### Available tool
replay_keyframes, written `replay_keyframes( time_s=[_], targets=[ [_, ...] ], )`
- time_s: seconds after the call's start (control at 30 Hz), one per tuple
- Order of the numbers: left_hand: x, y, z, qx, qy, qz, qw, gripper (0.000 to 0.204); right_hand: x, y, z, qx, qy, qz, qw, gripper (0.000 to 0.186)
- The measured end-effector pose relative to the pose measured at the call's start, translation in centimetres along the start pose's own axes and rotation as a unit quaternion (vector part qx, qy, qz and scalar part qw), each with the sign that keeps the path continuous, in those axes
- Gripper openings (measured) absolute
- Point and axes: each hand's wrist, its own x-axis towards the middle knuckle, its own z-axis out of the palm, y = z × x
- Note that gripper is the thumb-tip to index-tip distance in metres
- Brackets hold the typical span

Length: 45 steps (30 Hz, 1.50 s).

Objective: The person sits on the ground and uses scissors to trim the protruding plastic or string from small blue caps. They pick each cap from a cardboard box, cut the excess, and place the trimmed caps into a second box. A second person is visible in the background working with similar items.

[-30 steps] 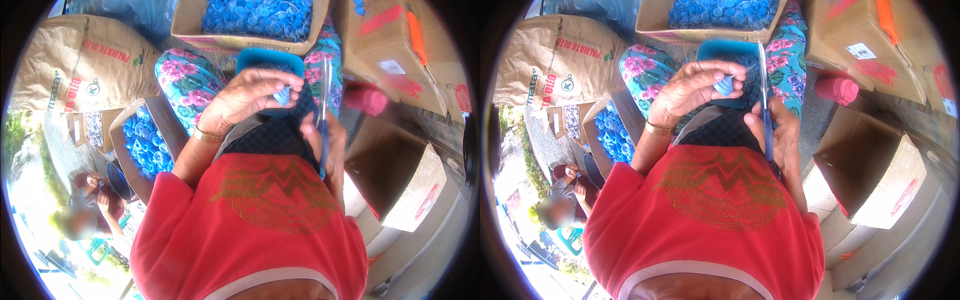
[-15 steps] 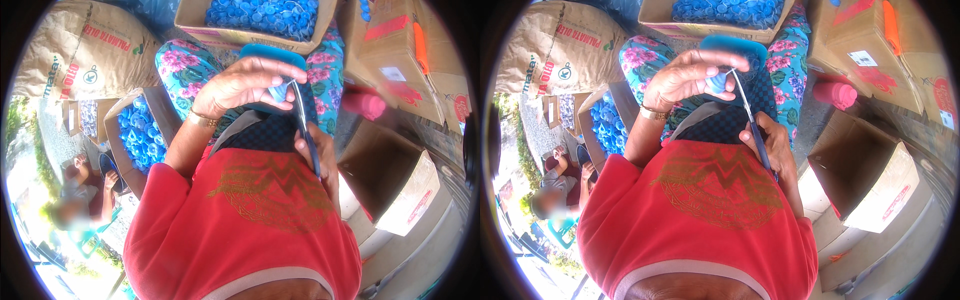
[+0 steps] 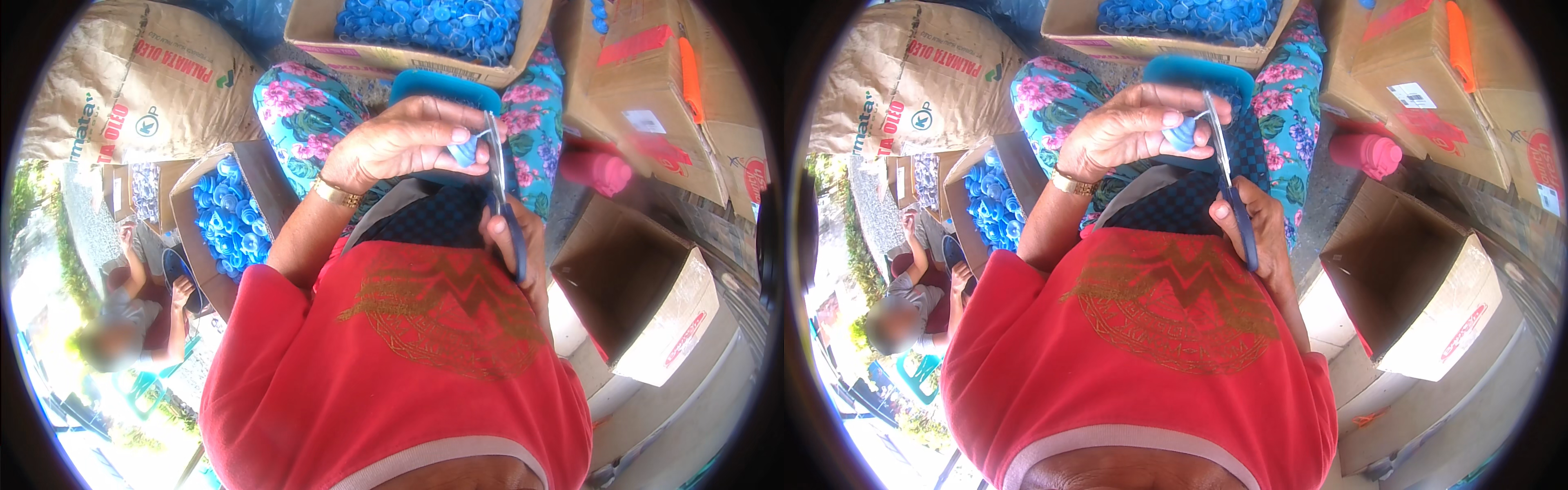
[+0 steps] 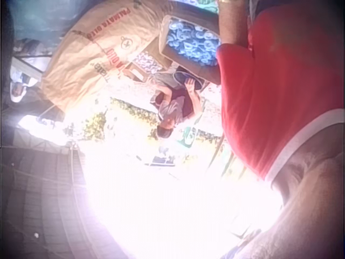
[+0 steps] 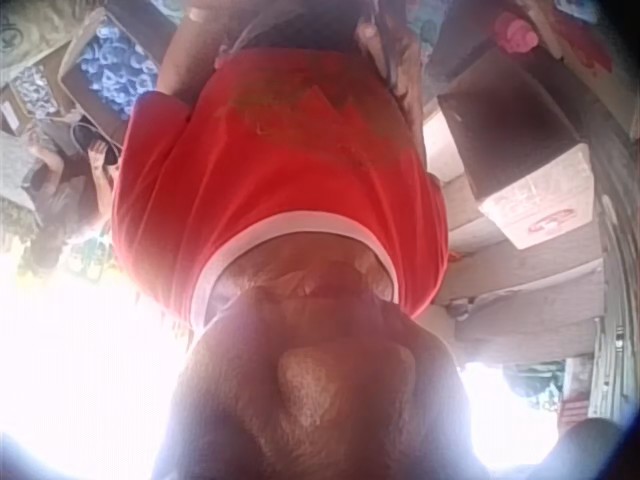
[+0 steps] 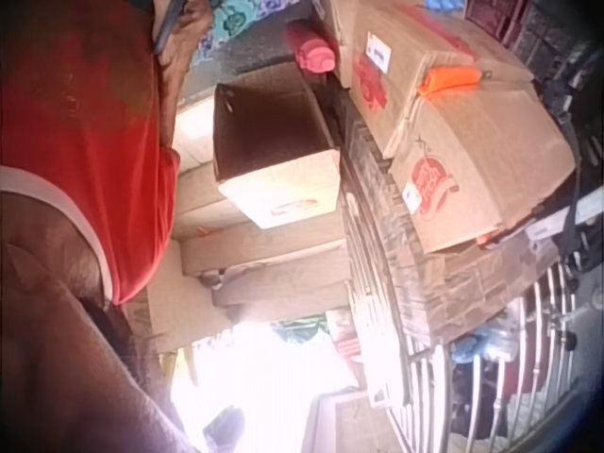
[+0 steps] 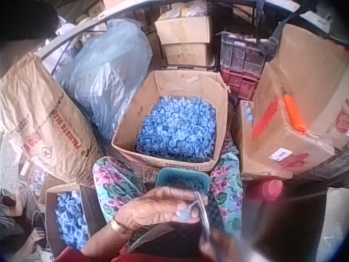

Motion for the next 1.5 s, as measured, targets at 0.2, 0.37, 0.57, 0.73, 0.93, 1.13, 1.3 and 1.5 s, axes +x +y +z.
replay_keyframes(
  time_s=[0.2,0.37,0.57,0.73,0.93,1.13,1.3,1.5],
  targets=[
    [-0.5,0.6,0.8,0.058,0.042,-0.016,0.997,0.046,-0.2,0.0,0.5,-0.012,0.022,0.031,0.999,0.041],
    [-0.9,0.7,1.0,0.107,0.069,-0.026,0.991,0.044,-0.2,0.2,0.6,-0.004,0.018,0.07,0.997,0.042],
    [-1.0,1.0,0.9,0.116,0.071,-0.049,0.99,0.047,0.1,0.8,0.3,-0.094,0.011,0.021,0.995,0.044],
    [-1.0,1.3,-0.2,0.101,0.008,-0.068,0.992,0.051,0.5,1.0,-0.7,-0.192,-0.011,-0.029,0.981,0.046],
    [-1.0,2.0,0.6,0.115,0.027,-0.081,0.99,0.051,0.4,-0.1,-0.6,-0.036,-0.052,0.013,0.998,0.047],
    [-1.4,2.0,1.2,0.141,0.059,-0.065,0.986,0.035,0.3,0.2,-0.7,-0.006,-0.03,0.029,0.999,0.048],
    [-1.4,2.1,1.3,0.154,0.041,-0.057,0.986,0.036,0.3,0.3,-0.7,-0.019,-0.029,0.057,0.998,0.05],
    [-1.3,2.1,0.6,0.143,0.042,-0.022,0.989,0.042,-0.6,0.9,-1.7,-0.07,-0.038,-0.008,0.997,0.056]
  ],
)
